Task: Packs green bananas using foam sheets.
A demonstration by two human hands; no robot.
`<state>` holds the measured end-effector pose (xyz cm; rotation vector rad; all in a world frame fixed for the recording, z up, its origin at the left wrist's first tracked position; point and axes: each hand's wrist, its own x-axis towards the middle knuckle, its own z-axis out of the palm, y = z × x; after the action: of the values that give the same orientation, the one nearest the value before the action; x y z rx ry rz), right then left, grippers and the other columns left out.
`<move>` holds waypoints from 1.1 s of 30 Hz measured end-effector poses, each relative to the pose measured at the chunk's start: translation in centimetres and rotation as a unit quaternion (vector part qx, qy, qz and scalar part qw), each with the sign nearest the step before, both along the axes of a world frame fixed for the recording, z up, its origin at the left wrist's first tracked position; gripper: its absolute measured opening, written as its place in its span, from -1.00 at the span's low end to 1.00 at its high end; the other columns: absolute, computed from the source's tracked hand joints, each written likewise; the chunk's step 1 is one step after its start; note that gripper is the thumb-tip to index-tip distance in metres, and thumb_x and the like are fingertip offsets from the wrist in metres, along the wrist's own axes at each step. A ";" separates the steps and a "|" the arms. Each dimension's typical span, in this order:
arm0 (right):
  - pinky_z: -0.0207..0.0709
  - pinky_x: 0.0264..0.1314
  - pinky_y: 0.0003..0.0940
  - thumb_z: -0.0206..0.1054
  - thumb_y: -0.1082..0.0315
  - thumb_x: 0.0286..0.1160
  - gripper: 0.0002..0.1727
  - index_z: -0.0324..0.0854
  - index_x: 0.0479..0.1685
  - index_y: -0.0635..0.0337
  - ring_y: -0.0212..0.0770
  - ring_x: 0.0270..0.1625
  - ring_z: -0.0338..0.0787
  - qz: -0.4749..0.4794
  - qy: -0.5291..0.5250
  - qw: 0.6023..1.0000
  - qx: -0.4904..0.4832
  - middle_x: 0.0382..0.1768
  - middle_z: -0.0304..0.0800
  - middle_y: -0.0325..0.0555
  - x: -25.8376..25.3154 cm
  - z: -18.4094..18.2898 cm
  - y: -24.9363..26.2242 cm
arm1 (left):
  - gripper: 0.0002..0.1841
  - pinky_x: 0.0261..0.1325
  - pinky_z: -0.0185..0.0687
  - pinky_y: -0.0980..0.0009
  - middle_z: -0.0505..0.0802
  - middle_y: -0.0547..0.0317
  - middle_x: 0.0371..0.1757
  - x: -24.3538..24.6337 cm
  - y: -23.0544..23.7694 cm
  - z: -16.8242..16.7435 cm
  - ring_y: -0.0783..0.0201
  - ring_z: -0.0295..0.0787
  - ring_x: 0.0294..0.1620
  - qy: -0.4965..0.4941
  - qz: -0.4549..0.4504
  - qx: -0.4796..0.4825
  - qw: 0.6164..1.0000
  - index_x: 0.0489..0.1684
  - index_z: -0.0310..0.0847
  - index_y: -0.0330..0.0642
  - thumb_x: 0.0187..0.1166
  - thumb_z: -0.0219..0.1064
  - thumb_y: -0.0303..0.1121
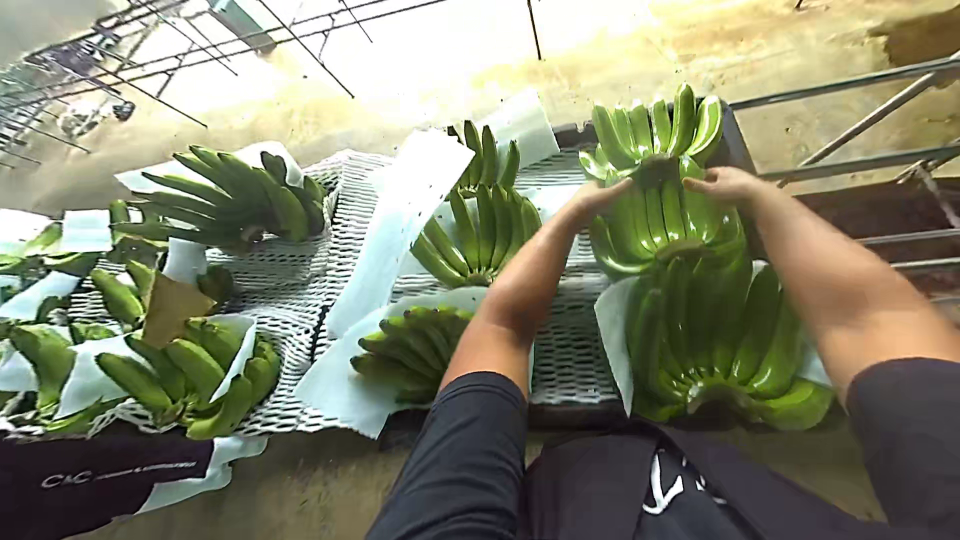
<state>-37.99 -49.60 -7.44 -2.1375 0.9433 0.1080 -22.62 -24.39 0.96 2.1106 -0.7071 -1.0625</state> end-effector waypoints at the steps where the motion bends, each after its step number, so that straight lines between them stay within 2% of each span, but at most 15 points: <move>1: 0.24 0.53 0.55 0.28 -0.31 0.57 -0.12 0.53 0.45 0.43 0.49 0.47 0.57 -0.013 0.025 0.999 0.023 0.35 0.62 0.55 0.6 -0.3 -0.1 | -0.20 0.57 0.37 -0.21 0.61 -0.40 0.50 0.5 -0.9 -0.8 -0.22 0.52 0.55 0.028 -0.001 0.017 0.999 0.56 0.42 -0.42 0.69 0.17 0.23; 4: 0.51 0.40 0.36 0.31 -0.33 0.53 -0.12 0.57 0.35 0.44 0.31 0.26 0.75 -0.052 0.072 0.989 0.118 0.18 0.74 0.41 1.8 -0.5 0.6 | -0.24 0.44 0.55 -0.13 0.73 -0.28 0.35 2.0 -2.9 -3.6 -0.08 0.69 0.38 0.122 -0.028 0.037 0.991 0.48 0.51 -0.35 0.64 0.22 0.23; 6: 0.66 0.20 0.16 0.29 -0.23 0.61 -0.23 0.53 0.33 0.43 0.14 0.06 0.81 -0.073 0.070 0.974 0.200 0.06 0.78 0.29 2.3 0.1 1.3 | -0.31 0.33 0.63 -0.03 0.77 -0.22 0.24 3.0 -3.9 -4.8 0.01 0.75 0.22 0.178 -0.038 0.039 0.982 0.41 0.54 -0.35 0.64 0.26 0.16; 9: 0.73 -0.06 -0.09 0.25 -0.05 0.70 -0.43 0.50 0.31 0.33 -0.10 -0.17 0.81 -0.112 0.038 0.953 0.280 -0.11 0.78 0.10 2.1 0.5 2.3 | -0.46 0.11 0.70 0.12 0.80 -0.06 0.04 3.5 -4.3 -5.5 0.17 0.77 -0.03 0.217 -0.067 0.028 0.973 0.27 0.59 -0.29 0.68 0.25 0.06; 11: 0.76 -0.14 -0.16 0.22 0.05 0.72 -0.54 0.49 0.33 0.24 -0.16 -0.22 0.82 -0.121 0.014 0.941 0.317 -0.15 0.79 0.04 1.7 0.8 2.9 | -0.57 -0.02 0.71 0.20 0.81 0.05 -0.11 3.2 -4.3 -5.6 0.25 0.76 -0.16 0.215 -0.090 0.007 0.972 0.14 0.64 -0.25 0.69 0.24 -0.03; 13: 0.75 -0.19 -0.22 0.20 0.15 0.69 -0.59 0.44 0.39 0.16 -0.20 -0.25 0.82 -0.117 -0.011 0.935 0.335 -0.17 0.78 -0.02 0.9 1.9 3.6 | -0.62 0.00 0.72 0.20 0.82 0.06 -0.11 3.0 -4.1 -5.5 0.26 0.77 -0.16 0.212 -0.113 -0.009 0.971 0.16 0.63 -0.25 0.67 0.26 -0.10; 16: 0.77 -0.17 -0.26 0.25 0.27 0.52 -0.41 0.28 0.58 0.01 -0.25 -0.20 0.83 -0.098 -0.076 0.937 0.326 -0.07 0.78 -0.08 -0.5 2.3 4.0 | -0.64 -0.03 0.73 0.28 0.81 0.08 -0.10 2.5 -3.2 -4.7 0.31 0.76 -0.18 0.217 -0.137 -0.061 0.965 0.30 0.54 -0.22 0.64 0.29 -0.25; 18: 0.77 -0.06 -0.21 0.33 0.32 0.32 -0.18 0.12 0.70 -0.04 -0.25 -0.05 0.81 -0.068 -0.131 0.941 0.306 0.14 0.71 -0.07 -0.6 2.7 4.0 | -0.56 -0.02 0.73 0.31 0.81 0.08 -0.04 2.2 -2.3 -3.7 0.33 0.77 -0.14 0.200 -0.131 -0.103 0.966 0.37 0.49 -0.22 0.52 0.38 -0.36; 20: 0.76 0.05 -0.19 0.45 0.36 0.03 0.06 -0.02 0.75 -0.02 -0.23 0.14 0.77 -0.049 -0.187 0.942 0.273 0.36 0.58 -0.04 -0.4 3.6 4.1 | -0.37 0.13 0.74 0.30 0.78 0.02 0.14 1.7 -1.6 -2.4 0.30 0.77 0.04 0.163 -0.117 -0.148 0.968 0.48 0.41 -0.24 0.31 0.47 -0.54; 23: 0.77 0.06 -0.35 0.55 0.42 -0.37 0.18 0.01 0.60 -0.06 -0.41 0.17 0.76 -0.027 -0.259 0.941 0.217 0.30 0.58 -0.21 -0.7 4.7 4.7 | 0.08 0.52 0.57 0.17 0.56 -0.18 0.58 1.2 -1.1 -1.7 0.12 0.59 0.51 0.071 -0.147 -0.201 0.966 0.81 0.05 -0.26 0.06 0.55 -0.70; 25: 0.74 0.20 -0.33 0.59 0.43 -0.41 0.28 -0.03 0.69 -0.09 -0.38 0.30 0.70 0.009 -0.271 0.945 0.184 0.43 0.49 -0.15 -1.3 4.6 5.0 | 0.19 0.62 0.47 0.08 0.44 -0.23 0.70 0.9 -0.9 -2.5 0.03 0.48 0.63 0.019 -0.163 -0.196 0.967 0.88 -0.09 -0.22 0.05 0.60 -0.66; 28: 0.69 0.33 -0.19 0.58 0.38 -0.27 0.42 -0.27 0.88 -0.22 -0.25 0.47 0.62 0.032 -0.228 0.955 0.185 0.64 0.32 -0.03 -2.5 4.0 4.0 | 0.17 0.72 0.34 0.08 0.37 -0.26 0.75 0.3 -0.3 -1.8 0.00 0.39 0.71 -0.073 -0.194 -0.155 0.966 0.89 -0.21 -0.31 0.29 0.67 -0.33; 29: 0.69 0.28 -0.20 0.58 0.36 -0.18 0.36 -0.24 0.87 -0.21 -0.26 0.40 0.64 0.039 -0.213 0.960 0.179 0.59 0.37 -0.06 -2.8 4.1 3.5 | 0.08 0.77 0.24 0.09 0.35 -0.28 0.77 0.3 0.3 -0.5 -0.01 0.32 0.76 -0.126 -0.205 -0.151 0.959 0.88 -0.16 -0.37 0.42 0.60 -0.24; 31: 0.67 0.33 -0.13 0.60 0.26 -0.04 0.26 -0.16 0.85 -0.17 -0.22 0.42 0.65 0.064 -0.189 0.967 0.160 0.60 0.44 -0.10 -3.3 3.7 1.8 | -0.22 0.82 0.12 0.10 0.40 -0.26 0.75 1.1 2.4 2.4 -0.03 0.24 0.80 -0.243 -0.181 -0.180 0.936 0.77 0.19 -0.38 0.60 0.44 -0.23; 33: 0.66 0.35 -0.13 0.61 0.21 -0.03 0.24 -0.09 0.85 -0.15 -0.21 0.40 0.67 0.066 -0.194 0.967 0.152 0.55 0.47 -0.03 -3.5 2.7 0.6 | -0.45 0.76 0.23 0.06 0.53 -0.10 0.69 3.7 6.0 4.6 0.03 0.35 0.75 -0.365 -0.089 -0.177 0.910 0.59 0.52 -0.23 0.59 0.40 -0.32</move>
<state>-41.54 -48.98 -4.79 -1.8439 0.5170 -0.0938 -18.88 -18.38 5.56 2.1151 -1.3499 -0.1489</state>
